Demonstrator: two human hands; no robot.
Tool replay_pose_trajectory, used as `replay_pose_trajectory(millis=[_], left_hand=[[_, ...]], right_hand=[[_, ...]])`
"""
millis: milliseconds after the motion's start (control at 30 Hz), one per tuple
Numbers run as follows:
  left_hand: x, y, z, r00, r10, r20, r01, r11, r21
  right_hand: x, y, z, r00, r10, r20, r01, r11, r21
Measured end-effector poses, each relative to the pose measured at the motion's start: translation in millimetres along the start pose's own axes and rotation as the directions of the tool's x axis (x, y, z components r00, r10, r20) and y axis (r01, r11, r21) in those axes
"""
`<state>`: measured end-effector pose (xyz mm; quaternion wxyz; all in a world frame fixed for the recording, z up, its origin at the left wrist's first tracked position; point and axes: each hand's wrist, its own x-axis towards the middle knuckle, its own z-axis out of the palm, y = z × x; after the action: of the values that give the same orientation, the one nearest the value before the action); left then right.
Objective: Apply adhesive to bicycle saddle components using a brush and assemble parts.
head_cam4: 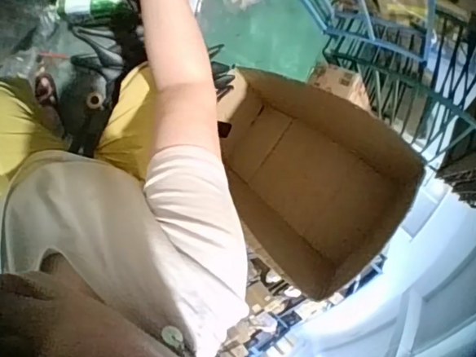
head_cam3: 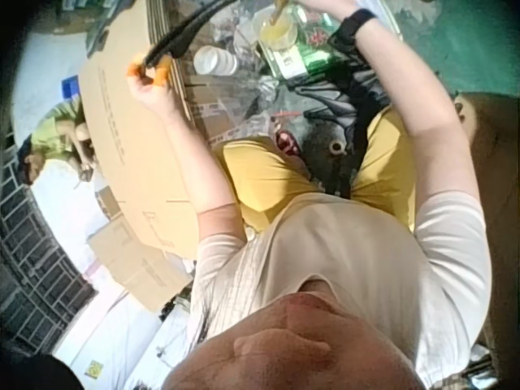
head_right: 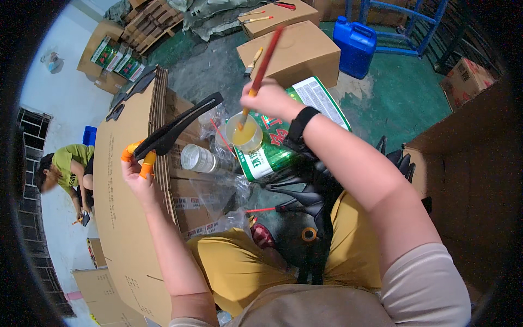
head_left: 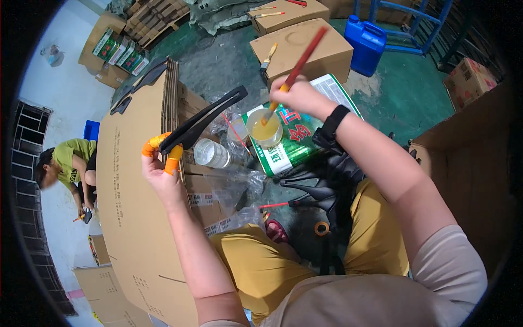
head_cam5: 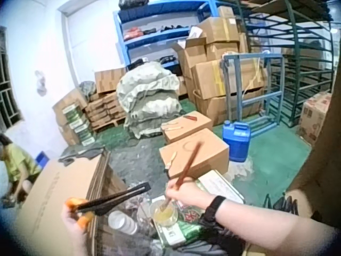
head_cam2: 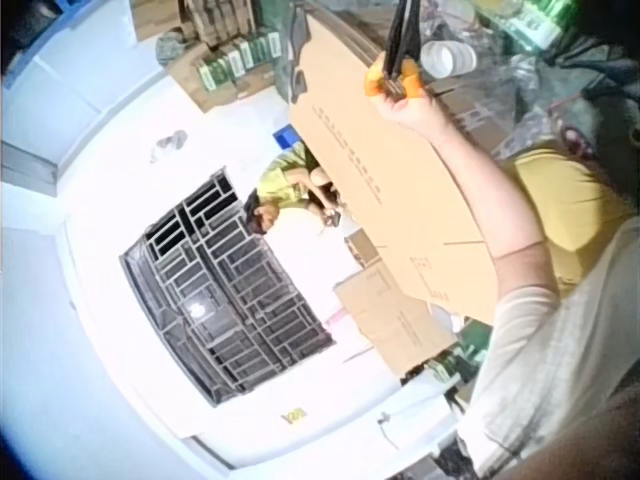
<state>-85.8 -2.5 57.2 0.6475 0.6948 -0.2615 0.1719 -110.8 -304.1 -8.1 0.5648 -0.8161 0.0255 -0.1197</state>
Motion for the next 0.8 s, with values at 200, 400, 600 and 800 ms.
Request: replay_pose_trajectory(millis=[200, 400, 600, 800], left_hand=[[-1.6, 1.4, -0.7, 1.000, -0.012, 0.011, 0.011, 1.000, 0.006], [0.4, -1.3, 10.6, 0.998, -0.060, 0.038, 0.061, 0.997, -0.037], [0.2, 1.4, 26.4, 0.993, -0.059, 0.103, 0.062, 0.998, -0.023], [-2.6, 0.4, 30.1, 0.985, -0.027, 0.169, 0.038, 0.997, -0.061]], right_hand=[[-1.9, 9.4, 25.7, 0.986, -0.059, 0.159, 0.078, 0.990, -0.118], [1.6, -34.2, -26.3, 0.997, -0.059, -0.057, 0.066, 0.989, 0.134], [-17.2, -89.8, -39.1, 0.994, -0.108, -0.010, 0.096, 0.838, 0.537], [-25.2, -99.6, -25.5, 0.975, -0.223, 0.004, 0.189, 0.835, 0.517]])
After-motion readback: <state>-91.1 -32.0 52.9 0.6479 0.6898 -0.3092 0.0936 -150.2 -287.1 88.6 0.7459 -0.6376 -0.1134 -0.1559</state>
